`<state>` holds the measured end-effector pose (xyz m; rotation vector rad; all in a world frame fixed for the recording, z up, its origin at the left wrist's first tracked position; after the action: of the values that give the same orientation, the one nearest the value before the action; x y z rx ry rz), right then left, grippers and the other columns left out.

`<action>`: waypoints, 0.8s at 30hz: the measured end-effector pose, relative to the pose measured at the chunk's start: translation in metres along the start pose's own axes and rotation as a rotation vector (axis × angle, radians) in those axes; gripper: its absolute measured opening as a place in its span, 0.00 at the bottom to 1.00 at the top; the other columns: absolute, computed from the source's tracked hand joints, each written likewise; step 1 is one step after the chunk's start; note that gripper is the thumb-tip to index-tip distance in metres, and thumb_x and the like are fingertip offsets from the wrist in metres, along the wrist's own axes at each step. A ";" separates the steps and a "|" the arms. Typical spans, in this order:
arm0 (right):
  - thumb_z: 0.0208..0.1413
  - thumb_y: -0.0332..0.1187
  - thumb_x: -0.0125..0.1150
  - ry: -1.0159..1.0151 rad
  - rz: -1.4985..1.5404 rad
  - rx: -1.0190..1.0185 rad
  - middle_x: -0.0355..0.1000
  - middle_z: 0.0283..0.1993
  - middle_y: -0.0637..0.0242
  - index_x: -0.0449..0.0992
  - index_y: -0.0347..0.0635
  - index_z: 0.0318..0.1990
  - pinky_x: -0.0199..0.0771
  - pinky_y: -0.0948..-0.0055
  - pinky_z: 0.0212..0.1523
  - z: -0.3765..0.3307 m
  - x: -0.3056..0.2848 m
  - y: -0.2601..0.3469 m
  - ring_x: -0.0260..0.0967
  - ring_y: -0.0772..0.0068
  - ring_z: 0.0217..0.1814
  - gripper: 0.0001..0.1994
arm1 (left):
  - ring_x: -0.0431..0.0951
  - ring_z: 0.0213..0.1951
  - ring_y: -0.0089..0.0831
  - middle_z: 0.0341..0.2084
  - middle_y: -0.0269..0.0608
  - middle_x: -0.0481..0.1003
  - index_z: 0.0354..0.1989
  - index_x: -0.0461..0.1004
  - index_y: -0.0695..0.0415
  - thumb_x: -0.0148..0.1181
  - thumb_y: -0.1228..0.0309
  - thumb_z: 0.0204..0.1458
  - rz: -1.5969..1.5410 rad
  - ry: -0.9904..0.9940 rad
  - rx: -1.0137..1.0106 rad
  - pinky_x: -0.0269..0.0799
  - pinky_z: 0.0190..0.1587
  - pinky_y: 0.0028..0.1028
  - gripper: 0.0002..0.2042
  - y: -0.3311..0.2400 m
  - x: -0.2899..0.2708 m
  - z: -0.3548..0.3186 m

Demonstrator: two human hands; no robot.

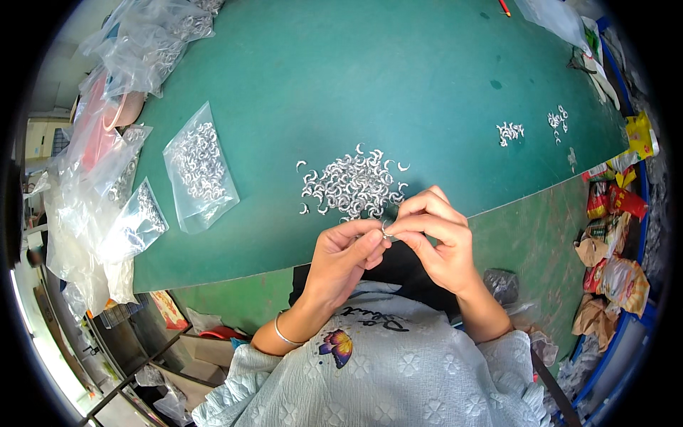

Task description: The person sits at a green workbench and repeatedly picks up small silver metal hooks and screws from a pile. They manually screw the hooks onto the screws one by one, holding the components in their hands. The assembled hardware is placed back onto the table in a growing pile.

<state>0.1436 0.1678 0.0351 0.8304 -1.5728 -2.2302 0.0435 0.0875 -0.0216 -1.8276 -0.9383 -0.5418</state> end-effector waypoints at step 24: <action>0.40 0.21 0.61 -0.193 -0.203 0.150 0.69 0.32 0.62 0.74 0.35 0.30 0.63 0.74 0.36 0.003 -0.015 -0.025 0.64 0.67 0.35 0.07 | 0.58 0.23 0.18 0.25 0.39 0.66 0.32 0.65 0.61 0.47 0.76 0.49 -0.106 0.135 -0.031 0.54 0.24 0.19 0.04 -0.002 0.008 -0.003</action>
<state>0.1556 0.1870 0.0169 0.8720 -1.8375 -2.4204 0.0469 0.0877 -0.0138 -1.7523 -0.9428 -0.7394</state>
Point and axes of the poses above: each hand's wrist, its own z-axis towards the middle knuckle, its own x-axis out of the palm, y = z × x, the point moved 6 cm from there along z, towards the middle knuckle
